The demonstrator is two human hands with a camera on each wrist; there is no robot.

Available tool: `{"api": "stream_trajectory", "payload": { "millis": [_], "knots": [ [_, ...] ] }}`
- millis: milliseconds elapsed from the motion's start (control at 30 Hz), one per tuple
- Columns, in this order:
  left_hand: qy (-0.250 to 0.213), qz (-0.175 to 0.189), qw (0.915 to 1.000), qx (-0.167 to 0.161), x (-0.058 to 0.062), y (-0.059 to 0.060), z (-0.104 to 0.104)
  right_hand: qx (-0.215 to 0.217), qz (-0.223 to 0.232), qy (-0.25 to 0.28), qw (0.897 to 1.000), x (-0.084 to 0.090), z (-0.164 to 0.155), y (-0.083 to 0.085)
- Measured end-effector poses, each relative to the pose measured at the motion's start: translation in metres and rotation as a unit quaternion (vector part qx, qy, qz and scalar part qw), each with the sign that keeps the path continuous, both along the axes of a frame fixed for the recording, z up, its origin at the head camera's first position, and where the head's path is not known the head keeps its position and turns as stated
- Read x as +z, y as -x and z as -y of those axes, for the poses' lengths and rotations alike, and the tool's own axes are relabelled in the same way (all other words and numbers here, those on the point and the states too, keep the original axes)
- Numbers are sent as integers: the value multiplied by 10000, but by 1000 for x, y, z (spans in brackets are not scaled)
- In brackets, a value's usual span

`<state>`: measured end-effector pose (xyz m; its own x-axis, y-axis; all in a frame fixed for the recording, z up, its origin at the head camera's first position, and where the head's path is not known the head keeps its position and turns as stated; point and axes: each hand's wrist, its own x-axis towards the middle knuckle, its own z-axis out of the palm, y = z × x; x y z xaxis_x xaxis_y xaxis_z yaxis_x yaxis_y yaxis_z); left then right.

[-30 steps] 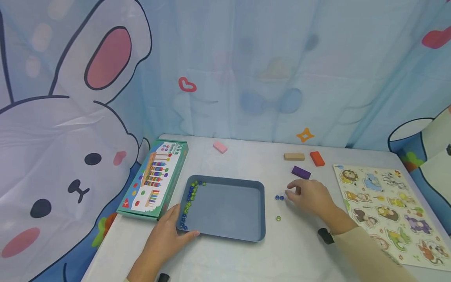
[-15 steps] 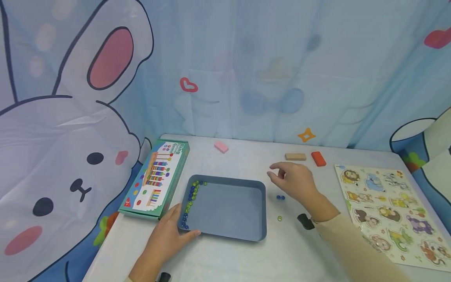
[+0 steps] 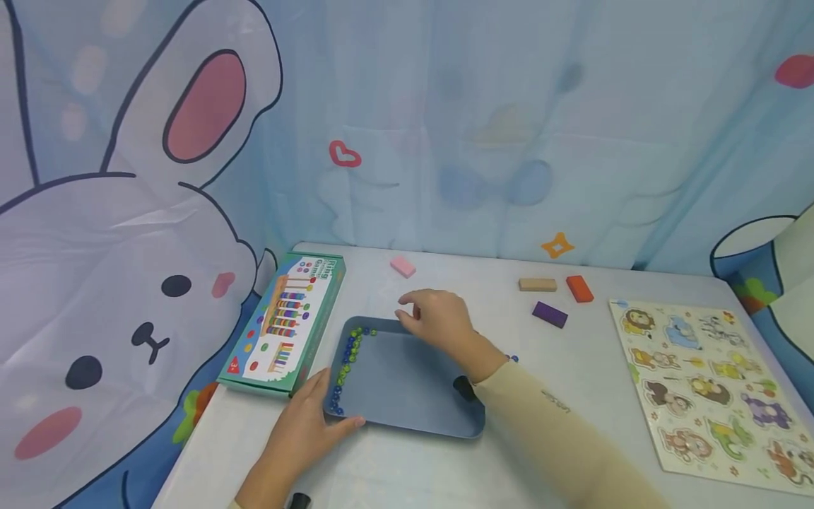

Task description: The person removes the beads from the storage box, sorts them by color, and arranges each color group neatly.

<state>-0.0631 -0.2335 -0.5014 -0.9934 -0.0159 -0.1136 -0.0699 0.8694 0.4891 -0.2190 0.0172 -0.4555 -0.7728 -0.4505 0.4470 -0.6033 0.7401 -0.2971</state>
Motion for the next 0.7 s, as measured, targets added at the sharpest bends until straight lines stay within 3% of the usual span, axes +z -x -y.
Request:
{"api": "stream_trajectory", "payload": {
  "millis": [133,367,700],
  "knots": [
    [-3,-12,10000,14,0,0,1,144,296,-311,9990,-14,27,4],
    [45,-97,9999,-51,-1,0,1,4,943,-588,9938,-34,52,5],
    [9,-143,9999,-68,1,-2,0,38,1168,-949,9886,-47,66,6]
  ]
}}
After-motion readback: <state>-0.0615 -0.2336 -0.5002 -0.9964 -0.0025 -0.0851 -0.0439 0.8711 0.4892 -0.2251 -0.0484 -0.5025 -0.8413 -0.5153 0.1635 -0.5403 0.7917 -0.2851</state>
